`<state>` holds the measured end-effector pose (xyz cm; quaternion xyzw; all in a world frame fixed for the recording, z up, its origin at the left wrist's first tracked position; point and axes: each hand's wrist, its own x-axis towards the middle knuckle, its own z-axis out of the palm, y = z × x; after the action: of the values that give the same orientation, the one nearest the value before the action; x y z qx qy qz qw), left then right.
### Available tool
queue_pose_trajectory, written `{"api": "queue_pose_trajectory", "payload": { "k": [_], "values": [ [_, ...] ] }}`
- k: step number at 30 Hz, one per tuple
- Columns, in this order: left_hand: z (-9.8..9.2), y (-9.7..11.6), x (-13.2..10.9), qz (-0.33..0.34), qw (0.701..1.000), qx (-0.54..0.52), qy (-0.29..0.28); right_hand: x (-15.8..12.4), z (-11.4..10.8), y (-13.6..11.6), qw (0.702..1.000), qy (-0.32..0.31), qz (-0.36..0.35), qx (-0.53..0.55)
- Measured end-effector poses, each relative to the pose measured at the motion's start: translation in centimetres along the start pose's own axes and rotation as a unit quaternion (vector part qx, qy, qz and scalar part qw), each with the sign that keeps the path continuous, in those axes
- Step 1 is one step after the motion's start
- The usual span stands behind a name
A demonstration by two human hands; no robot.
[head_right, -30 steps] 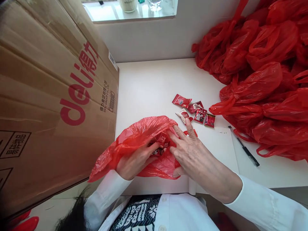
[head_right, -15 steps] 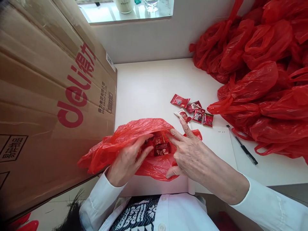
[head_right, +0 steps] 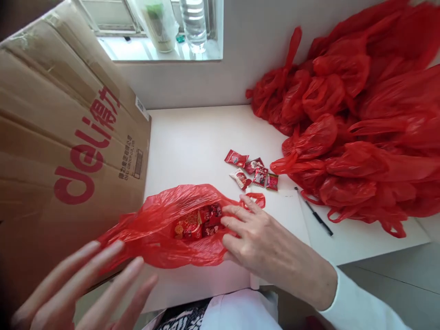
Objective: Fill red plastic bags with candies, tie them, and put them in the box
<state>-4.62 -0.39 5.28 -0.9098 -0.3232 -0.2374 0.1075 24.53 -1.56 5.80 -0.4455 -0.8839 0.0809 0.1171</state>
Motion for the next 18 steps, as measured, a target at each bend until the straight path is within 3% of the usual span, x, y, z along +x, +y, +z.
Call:
{"api": "queue_pose_trajectory", "payload": {
  "k": [2,4,8,12,15,18],
  "values": [
    [1.8,0.0,1.2,-0.090,0.995,0.039,-0.004,-0.6,0.1,-0.6,0.999,-0.007,0.022,0.046],
    [3.3,0.0,2.3,-0.161,0.984,0.053,-0.054,-1.4,0.6,-1.0,0.994,-0.009,0.043,0.096],
    [4.4,-0.8,2.7,-0.180,0.967,0.060,-0.170,-3.1,1.2,-0.7,0.981,0.034,0.084,0.171],
    [4.2,-1.5,2.5,-0.195,0.959,0.019,-0.204,-3.8,1.0,1.6,0.957,0.131,0.108,0.237],
    [4.0,-1.6,3.3,-0.271,0.939,-0.051,-0.207,-3.5,1.6,4.2,0.927,0.194,0.238,0.214],
    [3.5,-1.5,4.5,-0.345,0.916,-0.108,-0.173,-3.0,2.9,6.7,0.904,0.200,0.352,0.136]
  ]
}}
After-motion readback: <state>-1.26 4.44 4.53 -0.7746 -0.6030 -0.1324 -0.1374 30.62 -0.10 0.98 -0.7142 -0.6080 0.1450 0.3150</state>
